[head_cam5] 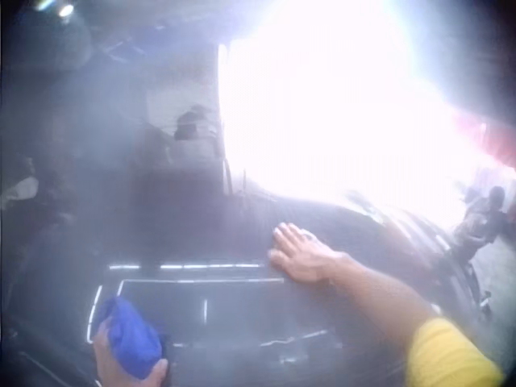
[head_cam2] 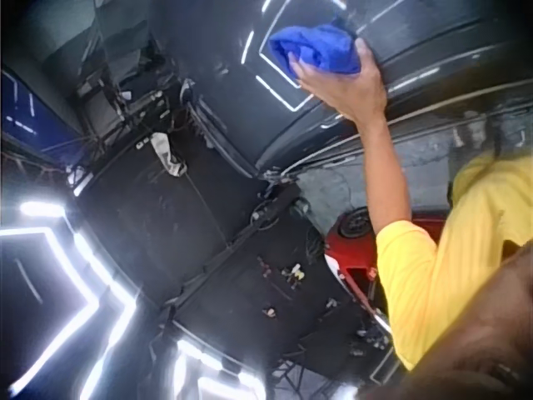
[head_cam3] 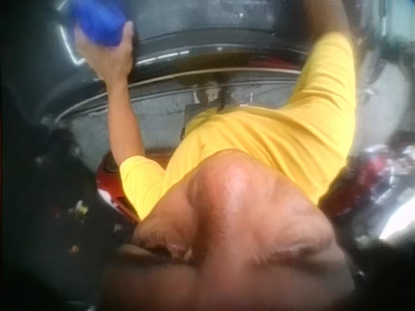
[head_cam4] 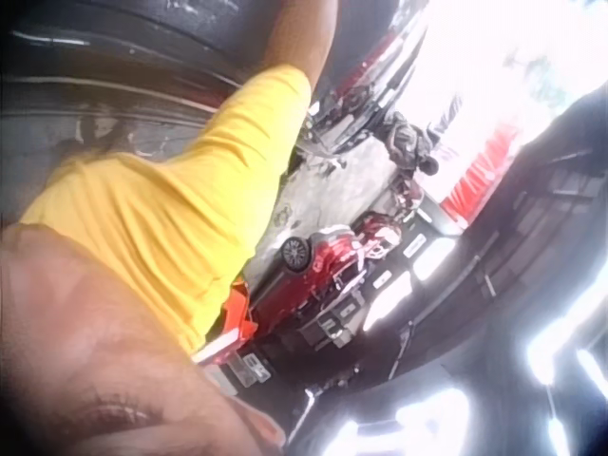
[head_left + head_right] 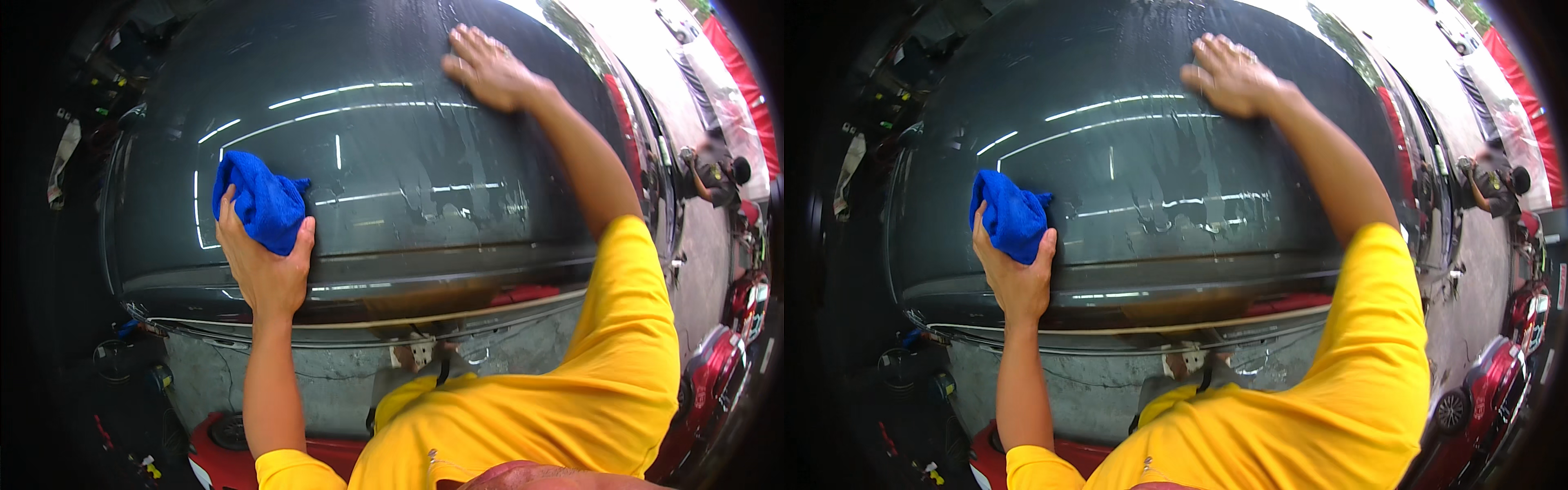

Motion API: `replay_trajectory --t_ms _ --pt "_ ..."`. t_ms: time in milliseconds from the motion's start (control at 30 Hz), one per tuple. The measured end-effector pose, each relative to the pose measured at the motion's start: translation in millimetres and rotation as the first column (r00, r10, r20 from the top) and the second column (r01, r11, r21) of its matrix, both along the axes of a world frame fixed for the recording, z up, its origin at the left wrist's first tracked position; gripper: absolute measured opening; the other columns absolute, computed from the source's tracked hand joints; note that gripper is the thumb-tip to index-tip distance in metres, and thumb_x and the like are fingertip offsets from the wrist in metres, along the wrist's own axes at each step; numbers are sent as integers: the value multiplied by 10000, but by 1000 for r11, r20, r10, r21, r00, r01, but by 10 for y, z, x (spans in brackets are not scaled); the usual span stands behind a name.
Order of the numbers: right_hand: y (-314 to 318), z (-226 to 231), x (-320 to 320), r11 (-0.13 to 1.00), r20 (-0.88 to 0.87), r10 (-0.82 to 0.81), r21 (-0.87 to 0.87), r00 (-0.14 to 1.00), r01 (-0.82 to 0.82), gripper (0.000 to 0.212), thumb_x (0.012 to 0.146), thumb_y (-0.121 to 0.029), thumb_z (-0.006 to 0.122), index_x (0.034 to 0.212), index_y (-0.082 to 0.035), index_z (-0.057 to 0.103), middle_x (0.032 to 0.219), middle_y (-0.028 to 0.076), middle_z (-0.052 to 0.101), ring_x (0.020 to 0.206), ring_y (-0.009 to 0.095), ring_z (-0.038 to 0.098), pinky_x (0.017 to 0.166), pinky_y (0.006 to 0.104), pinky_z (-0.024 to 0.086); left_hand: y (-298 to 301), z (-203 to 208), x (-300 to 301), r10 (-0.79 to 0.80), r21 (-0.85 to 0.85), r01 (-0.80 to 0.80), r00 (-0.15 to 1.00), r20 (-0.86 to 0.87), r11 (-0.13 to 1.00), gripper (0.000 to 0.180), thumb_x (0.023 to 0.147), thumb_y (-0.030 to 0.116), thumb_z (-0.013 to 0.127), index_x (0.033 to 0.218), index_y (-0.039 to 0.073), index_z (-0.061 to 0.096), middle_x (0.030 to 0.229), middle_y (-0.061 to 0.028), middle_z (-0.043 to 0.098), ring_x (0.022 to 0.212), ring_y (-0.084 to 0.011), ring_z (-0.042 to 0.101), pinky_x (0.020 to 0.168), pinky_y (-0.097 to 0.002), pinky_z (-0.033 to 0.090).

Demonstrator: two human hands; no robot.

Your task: The person wipes the hood of a dark-colored car with a blue cloth. They use their right hand to smooth the surface while wiping with the left hand, moving across the hood in a systematic manner.

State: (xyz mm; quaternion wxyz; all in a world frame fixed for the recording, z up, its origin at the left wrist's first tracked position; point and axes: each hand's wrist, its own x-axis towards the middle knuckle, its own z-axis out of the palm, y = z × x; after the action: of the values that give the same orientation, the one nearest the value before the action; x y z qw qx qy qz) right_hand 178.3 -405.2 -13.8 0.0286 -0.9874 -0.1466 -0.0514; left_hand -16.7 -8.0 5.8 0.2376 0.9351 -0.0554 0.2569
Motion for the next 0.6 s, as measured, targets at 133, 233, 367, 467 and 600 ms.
replay_trajectory --t_ms 133,233,367,467,600 --pt "101 224 1308 909 -142 -396 82 907 409 852 1054 -687 214 1687 -116 206 1763 117 154 1633 276 123 1324 483 135 54 -45 -2 -7 -36 8 1000 12 999 970 780 288 897 1538 48 341 1594 -207 405 1445 -449 403 1185 -553 347" --pt "-58 147 1202 929 -82 -341 121 937 349 848 1061 -677 220 1682 -101 216 1759 130 165 1631 291 127 1322 494 137 8 -25 39 -15 -31 15 1000 12 999 973 785 297 895 1544 48 339 1591 -206 408 1433 -453 413 1178 -552 356" --pt "42 93 269 991 -69 -128 28 989 130 880 1077 -677 228 1664 -22 212 1748 187 163 1627 344 115 1323 476 124 25 -3 51 7 36 -10 998 57 999 968 797 310 889 1545 40 337 1589 -203 412 1418 -459 425 1174 -552 362" --pt "126 143 -1054 999 -49 47 6 998 -46 898 1081 -674 223 1658 14 188 1745 217 137 1626 360 93 1325 480 102 -23 -1 16 43 21 -43 999 20 999 964 804 311 882 1543 32 330 1602 -191 398 1434 -460 406 1181 -560 355" --pt "152 203 -2396 982 -109 160 -86 981 -170 910 1076 -665 287 1655 31 185 1740 231 145 1627 365 92 1323 484 83 -112 -57 41 52 58 -56 997 62 997 955 805 292 878 1541 42 324 1615 -183 384 1455 -457 385 1191 -563 345"
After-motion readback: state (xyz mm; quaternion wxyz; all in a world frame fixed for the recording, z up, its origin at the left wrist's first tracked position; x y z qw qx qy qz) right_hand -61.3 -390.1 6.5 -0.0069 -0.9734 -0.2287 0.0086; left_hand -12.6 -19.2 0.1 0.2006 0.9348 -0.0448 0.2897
